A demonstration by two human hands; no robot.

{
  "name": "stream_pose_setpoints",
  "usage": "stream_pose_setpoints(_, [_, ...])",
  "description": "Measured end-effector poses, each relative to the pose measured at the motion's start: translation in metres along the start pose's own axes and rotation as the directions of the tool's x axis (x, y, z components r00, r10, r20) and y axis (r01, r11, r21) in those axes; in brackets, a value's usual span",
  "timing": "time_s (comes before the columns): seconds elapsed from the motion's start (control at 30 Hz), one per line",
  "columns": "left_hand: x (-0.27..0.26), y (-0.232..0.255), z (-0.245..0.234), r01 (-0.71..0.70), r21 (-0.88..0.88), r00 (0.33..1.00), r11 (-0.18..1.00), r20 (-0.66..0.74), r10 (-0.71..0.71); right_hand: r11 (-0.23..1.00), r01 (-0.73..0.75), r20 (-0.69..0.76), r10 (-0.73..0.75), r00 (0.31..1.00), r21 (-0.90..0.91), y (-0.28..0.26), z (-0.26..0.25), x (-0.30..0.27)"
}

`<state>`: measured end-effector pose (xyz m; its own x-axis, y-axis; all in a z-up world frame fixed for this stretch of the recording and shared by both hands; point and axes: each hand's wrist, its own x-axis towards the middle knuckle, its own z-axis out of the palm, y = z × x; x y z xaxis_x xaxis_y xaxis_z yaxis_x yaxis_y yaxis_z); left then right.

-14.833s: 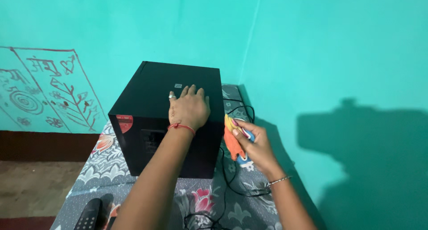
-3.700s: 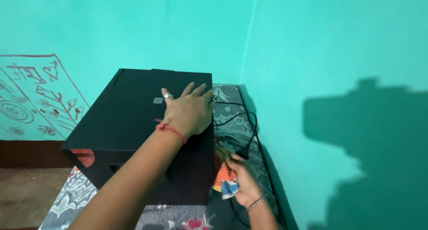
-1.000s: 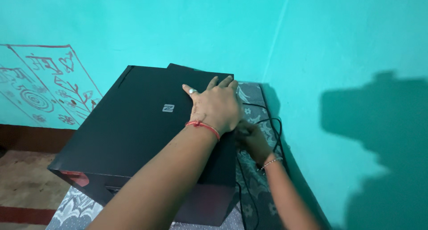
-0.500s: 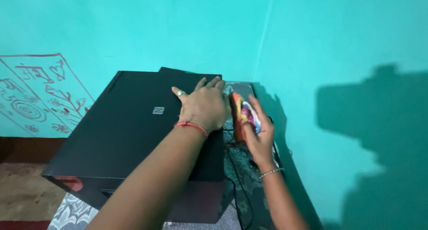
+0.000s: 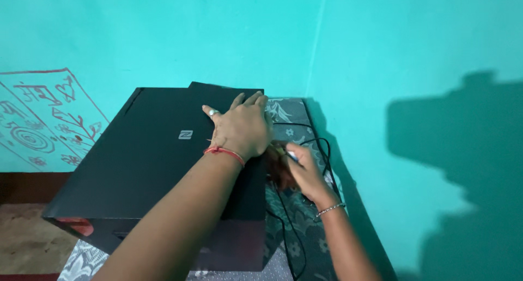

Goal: The person wipes the exterior of a black computer tower with a multicolored cloth, then moves to a smaller black box and wipes it as well. The person also handles and wipes a black cable connected to the tower.

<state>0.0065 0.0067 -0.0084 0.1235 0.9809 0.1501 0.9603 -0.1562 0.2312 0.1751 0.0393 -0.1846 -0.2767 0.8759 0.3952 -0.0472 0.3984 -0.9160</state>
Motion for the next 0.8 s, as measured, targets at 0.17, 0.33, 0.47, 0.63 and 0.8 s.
stream_pose_setpoints(0.17, [-0.002,0.0,-0.003,-0.008,0.013,1.0,1.0,0.008,0.008,0.955,-0.231,0.03,0.24,0.97,-0.186,-0.044,0.004,0.006])
stream_pose_setpoints(0.33, [0.0,-0.001,-0.002,-0.007,0.038,0.999,0.999,0.042,0.006,0.817,-0.42,0.031,0.469,0.883,-0.396,-0.061,0.006,0.015])
stream_pose_setpoints(0.47, [0.002,-0.002,0.0,-0.012,0.033,0.999,0.999,0.033,0.011,0.918,-0.053,-0.058,0.032,0.998,-0.392,-0.042,0.009,-0.005])
stream_pose_setpoints(0.63, [0.002,-0.003,0.001,-0.008,0.008,1.0,1.0,0.023,0.007,0.953,-0.032,-0.482,-0.123,0.867,-0.301,-0.06,0.032,-0.053])
stream_pose_setpoints(0.8, [0.002,-0.005,0.005,-0.029,-0.004,1.0,1.0,-0.005,0.029,0.94,0.185,-0.304,-0.273,0.913,-0.287,-0.03,0.067,-0.069])
